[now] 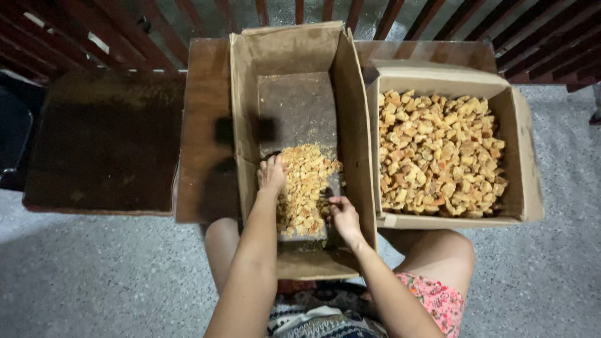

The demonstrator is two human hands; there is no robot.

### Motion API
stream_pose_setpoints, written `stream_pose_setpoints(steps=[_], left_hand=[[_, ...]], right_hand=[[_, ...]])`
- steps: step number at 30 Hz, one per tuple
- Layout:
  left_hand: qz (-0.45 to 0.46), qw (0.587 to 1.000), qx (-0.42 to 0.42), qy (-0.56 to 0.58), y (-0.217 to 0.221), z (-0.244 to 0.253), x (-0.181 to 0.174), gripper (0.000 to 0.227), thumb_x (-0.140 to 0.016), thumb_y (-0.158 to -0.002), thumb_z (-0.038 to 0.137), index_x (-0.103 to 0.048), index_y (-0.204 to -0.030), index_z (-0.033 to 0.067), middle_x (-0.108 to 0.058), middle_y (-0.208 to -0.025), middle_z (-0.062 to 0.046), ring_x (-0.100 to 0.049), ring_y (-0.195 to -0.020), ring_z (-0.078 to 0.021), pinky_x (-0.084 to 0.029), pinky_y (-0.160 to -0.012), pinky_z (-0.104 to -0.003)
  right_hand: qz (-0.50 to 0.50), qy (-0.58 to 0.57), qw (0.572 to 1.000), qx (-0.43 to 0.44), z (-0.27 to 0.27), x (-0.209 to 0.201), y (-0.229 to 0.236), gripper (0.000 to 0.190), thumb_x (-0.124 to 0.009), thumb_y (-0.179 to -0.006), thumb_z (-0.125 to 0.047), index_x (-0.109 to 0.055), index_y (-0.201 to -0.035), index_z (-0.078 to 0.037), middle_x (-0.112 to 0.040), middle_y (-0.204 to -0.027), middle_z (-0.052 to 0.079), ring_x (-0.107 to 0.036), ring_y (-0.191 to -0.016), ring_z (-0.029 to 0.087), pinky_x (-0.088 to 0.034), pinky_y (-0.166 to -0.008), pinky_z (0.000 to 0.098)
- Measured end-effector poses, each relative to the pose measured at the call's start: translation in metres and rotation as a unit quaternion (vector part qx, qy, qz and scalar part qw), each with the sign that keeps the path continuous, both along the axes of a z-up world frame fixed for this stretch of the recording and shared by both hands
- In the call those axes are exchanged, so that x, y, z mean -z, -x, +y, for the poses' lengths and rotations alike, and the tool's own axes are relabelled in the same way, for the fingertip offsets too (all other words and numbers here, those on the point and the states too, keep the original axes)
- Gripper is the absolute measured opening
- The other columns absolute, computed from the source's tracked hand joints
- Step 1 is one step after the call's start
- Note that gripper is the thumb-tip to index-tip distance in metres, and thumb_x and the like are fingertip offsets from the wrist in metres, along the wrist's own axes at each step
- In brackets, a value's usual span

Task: The person sorts and breaks fried pork skin by hand, moving pieces between two cardboard boxes on a table.

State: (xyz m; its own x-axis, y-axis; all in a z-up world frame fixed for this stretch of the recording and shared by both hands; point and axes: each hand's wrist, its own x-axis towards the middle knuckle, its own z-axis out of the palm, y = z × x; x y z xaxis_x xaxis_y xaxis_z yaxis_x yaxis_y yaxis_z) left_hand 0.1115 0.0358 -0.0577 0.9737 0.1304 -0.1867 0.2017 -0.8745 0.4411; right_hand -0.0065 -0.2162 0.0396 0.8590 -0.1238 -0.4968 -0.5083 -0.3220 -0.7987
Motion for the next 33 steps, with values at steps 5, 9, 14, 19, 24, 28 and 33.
stream_pose_setpoints(steps=[5, 9, 14, 19, 24, 28, 33], left_hand=[[0.019, 0.997, 0.059, -0.042, -0.009, -0.005, -0.001, 0.082, -0.078, -0.078, 0.035, -0.044, -0.15, 0.0151, -0.052, -0.139, -0.01, -0.043, -0.124, -0.039, -0.034, -0.103, -0.06], [0.062, 0.995, 0.066, -0.053, -0.007, -0.006, -0.002, 0.057, -0.076, -0.084, 0.037, -0.057, -0.135, 0.0185, -0.059, -0.136, -0.008, -0.046, -0.129, -0.0345, -0.034, -0.109, -0.055], [0.038, 0.998, 0.054, 0.01, -0.004, -0.01, -0.021, 0.043, -0.076, -0.089, 0.027, -0.061, -0.129, 0.0171, -0.066, -0.126, -0.01, -0.054, -0.126, -0.0345, -0.038, -0.109, -0.055], [0.07, 0.905, -0.044, 0.418, 0.01, -0.032, -0.106, 0.048, -0.075, -0.09, 0.013, -0.053, -0.133, 0.0131, -0.065, -0.127, -0.01, -0.065, -0.12, -0.0301, -0.055, -0.101, -0.046], [0.081, 0.909, -0.011, 0.408, 0.053, -0.056, -0.183, 0.044, -0.072, -0.092, 0.015, -0.052, -0.131, 0.0112, -0.065, -0.127, -0.008, -0.062, -0.12, -0.0245, -0.052, -0.101, -0.044], [0.093, 0.925, 0.002, 0.369, 0.085, -0.074, -0.196, 0.045, -0.068, -0.093, 0.016, -0.05, -0.134, 0.0102, -0.066, -0.124, -0.008, -0.068, -0.109, -0.0248, -0.058, -0.096, -0.042], [0.054, 0.874, 0.035, 0.482, 0.091, -0.079, -0.171, 0.038, -0.062, -0.097, 0.009, -0.057, -0.135, 0.0069, -0.069, -0.122, -0.011, -0.069, -0.11, -0.0219, -0.058, -0.096, -0.037]], right_hand=[[0.07, -0.116, 0.989, 0.063, 0.0, 0.007, -0.005, 0.021, -0.06, -0.098, -0.007, -0.063, -0.119, -0.008, -0.073, -0.092, 0.009, -0.064, -0.064, 0.015, -0.052, -0.053, 0.0299], [0.076, -0.143, 0.985, 0.064, -0.002, 0.007, -0.006, 0.021, -0.059, -0.098, -0.006, -0.061, -0.119, -0.006, -0.072, -0.09, 0.008, -0.063, -0.062, 0.013, -0.053, -0.053, 0.0291], [0.063, -0.194, 0.975, 0.088, -0.006, 0.007, -0.008, 0.022, -0.06, -0.097, -0.002, -0.059, -0.119, -0.004, -0.07, -0.086, 0.009, -0.061, -0.062, 0.015, -0.052, -0.053, 0.0291], [0.091, -0.353, 0.92, 0.146, -0.009, -0.025, -0.015, 0.023, -0.057, -0.101, -0.01, -0.055, -0.123, -0.009, -0.066, -0.096, 0.005, -0.064, -0.078, 0.016, -0.057, -0.07, 0.0312], [0.075, -0.437, 0.888, 0.124, 0.001, -0.068, -0.016, 0.03, -0.055, -0.102, -0.019, -0.056, -0.13, -0.009, -0.069, -0.109, 0.008, -0.067, -0.09, 0.018, -0.06, -0.083, 0.0356], [0.024, -0.477, 0.876, 0.07, 0.005, -0.069, -0.009, 0.034, -0.057, -0.104, -0.016, -0.055, -0.136, -0.007, -0.067, -0.115, 0.007, -0.068, -0.099, 0.017, -0.059, -0.087, 0.0352], [0.016, -0.469, 0.879, 0.081, 0.001, -0.062, -0.009, 0.034, -0.056, -0.106, -0.016, -0.055, -0.138, -0.003, -0.068, -0.116, 0.009, -0.068, -0.098, 0.018, -0.058, -0.087, 0.0342]])
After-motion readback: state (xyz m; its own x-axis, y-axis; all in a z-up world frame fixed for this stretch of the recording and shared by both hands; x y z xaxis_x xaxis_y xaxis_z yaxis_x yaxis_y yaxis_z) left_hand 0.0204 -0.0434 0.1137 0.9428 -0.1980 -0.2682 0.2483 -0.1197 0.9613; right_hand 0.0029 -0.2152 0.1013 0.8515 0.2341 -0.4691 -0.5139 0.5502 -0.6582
